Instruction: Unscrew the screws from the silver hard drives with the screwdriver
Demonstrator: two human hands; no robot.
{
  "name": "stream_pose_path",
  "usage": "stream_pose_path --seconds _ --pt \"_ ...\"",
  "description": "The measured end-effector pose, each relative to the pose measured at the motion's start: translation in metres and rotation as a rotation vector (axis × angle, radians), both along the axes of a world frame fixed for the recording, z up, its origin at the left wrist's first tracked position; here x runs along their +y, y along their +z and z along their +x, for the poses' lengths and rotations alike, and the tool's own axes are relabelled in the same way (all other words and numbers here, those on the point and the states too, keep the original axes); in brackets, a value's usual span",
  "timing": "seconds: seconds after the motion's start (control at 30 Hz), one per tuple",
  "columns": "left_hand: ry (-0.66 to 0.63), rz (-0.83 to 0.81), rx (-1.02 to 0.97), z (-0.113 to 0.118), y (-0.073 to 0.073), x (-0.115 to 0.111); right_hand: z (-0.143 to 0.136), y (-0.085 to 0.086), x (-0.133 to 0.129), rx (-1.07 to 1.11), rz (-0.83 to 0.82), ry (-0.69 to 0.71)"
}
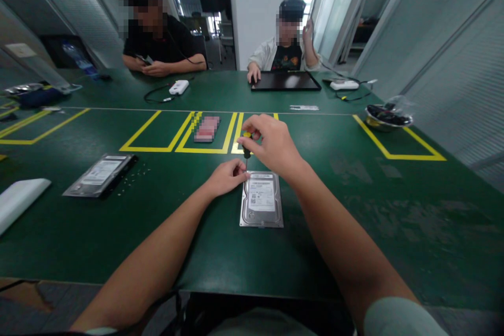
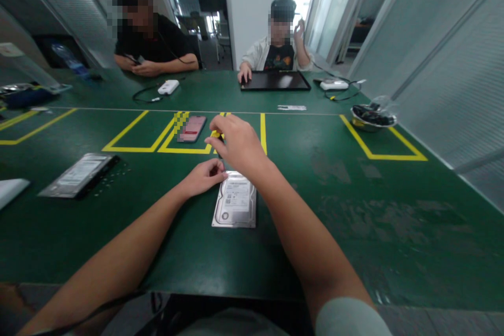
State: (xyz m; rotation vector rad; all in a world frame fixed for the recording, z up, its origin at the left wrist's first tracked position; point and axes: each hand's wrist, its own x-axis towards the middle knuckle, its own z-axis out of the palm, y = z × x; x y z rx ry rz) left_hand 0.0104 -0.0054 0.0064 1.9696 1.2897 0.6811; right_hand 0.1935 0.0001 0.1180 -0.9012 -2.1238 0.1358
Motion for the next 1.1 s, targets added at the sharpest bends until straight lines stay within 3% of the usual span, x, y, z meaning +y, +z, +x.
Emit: stream_pose_path --seconds 0.6,0.93,1.1 --pt "-0.002 0.066 -0.004 0.000 0.003 -0.002 0.001 0.003 0.002 0.020 -0.051 0.046" --pt "0.006 0.059 -0.034 -0.002 -0.007 0.003 0.002 0.003 0.001 0.041 -0.104 0.106" --pt "0.008 0.068 -0.036 -0.001 -0.006 0.002 0.001 0.002 0.001 0.024 -0.054 0.097"
